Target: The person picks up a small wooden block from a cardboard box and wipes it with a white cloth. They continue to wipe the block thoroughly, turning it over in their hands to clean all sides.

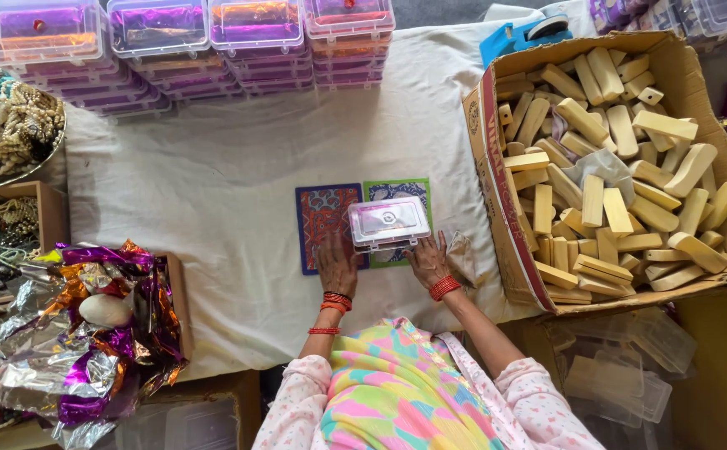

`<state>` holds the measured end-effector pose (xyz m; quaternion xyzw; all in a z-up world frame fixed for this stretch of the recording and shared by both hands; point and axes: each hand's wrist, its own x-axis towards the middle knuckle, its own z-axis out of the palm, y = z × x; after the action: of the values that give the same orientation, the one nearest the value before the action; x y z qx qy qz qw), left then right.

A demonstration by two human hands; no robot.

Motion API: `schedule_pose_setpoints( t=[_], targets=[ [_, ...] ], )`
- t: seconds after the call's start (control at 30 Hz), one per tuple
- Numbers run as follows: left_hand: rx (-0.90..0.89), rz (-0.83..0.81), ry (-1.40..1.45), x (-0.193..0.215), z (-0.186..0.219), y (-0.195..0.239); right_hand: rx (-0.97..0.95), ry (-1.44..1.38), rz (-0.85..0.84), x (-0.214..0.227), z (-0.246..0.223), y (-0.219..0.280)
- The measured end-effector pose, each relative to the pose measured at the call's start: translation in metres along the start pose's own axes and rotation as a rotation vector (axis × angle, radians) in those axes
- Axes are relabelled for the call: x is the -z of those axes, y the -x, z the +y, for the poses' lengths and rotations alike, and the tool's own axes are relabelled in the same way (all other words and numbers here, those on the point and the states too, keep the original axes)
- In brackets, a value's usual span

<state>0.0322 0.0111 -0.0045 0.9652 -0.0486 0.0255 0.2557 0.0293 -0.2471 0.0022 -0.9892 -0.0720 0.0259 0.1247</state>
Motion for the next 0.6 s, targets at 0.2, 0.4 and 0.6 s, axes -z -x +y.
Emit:
schedule_pose_setpoints(
  t=[0.2,0.4,0.6],
  targets=[
    [0.226,0.117,-0.087,0.009,-0.009,-0.005,-0.313,-0.628,0.444,-0.03,0.017,0.001],
    [0.294,0.0,-0.3,0.0,-0.013,-0.005,-0.825,-1.214,0.2,-0.078,0.051,-0.015],
    [0.327,-0.052,-0.369,0.005,-0.01,-0.007,-0.615,-1.31,0.323,-0.145,0.062,0.015]
  ],
)
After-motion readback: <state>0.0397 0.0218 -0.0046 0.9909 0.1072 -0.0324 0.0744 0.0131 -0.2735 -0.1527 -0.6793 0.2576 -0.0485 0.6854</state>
